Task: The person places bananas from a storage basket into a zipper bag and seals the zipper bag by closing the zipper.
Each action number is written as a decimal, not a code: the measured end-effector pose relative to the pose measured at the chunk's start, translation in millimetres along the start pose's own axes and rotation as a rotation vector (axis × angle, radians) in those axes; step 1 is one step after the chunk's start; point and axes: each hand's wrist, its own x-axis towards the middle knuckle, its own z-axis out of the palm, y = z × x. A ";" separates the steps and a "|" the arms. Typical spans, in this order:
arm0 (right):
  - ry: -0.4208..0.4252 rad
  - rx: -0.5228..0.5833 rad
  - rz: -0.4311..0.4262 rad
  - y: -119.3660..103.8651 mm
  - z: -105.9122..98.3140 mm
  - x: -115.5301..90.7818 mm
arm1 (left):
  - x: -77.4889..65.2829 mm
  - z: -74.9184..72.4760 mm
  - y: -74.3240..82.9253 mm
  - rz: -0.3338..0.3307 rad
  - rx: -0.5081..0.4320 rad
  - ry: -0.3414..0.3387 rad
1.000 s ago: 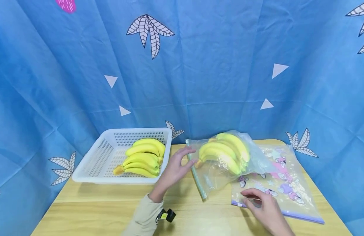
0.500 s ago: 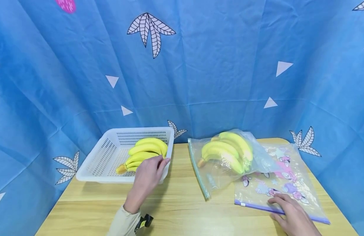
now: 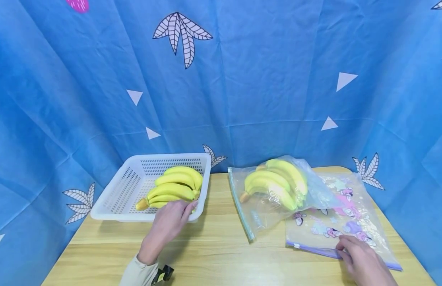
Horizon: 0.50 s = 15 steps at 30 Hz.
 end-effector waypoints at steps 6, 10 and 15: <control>0.176 -0.004 -0.047 -1.0 -2.5 -3.0 | -1.3 3.7 -7.3 0.025 0.045 -0.057; 0.276 -0.027 -0.033 -2.7 -10.6 -3.5 | 1.5 4.9 -12.1 0.019 0.072 -0.044; 0.428 -0.071 -0.024 -2.4 -20.6 -5.4 | 7.1 5.1 -17.4 -0.017 0.093 -0.078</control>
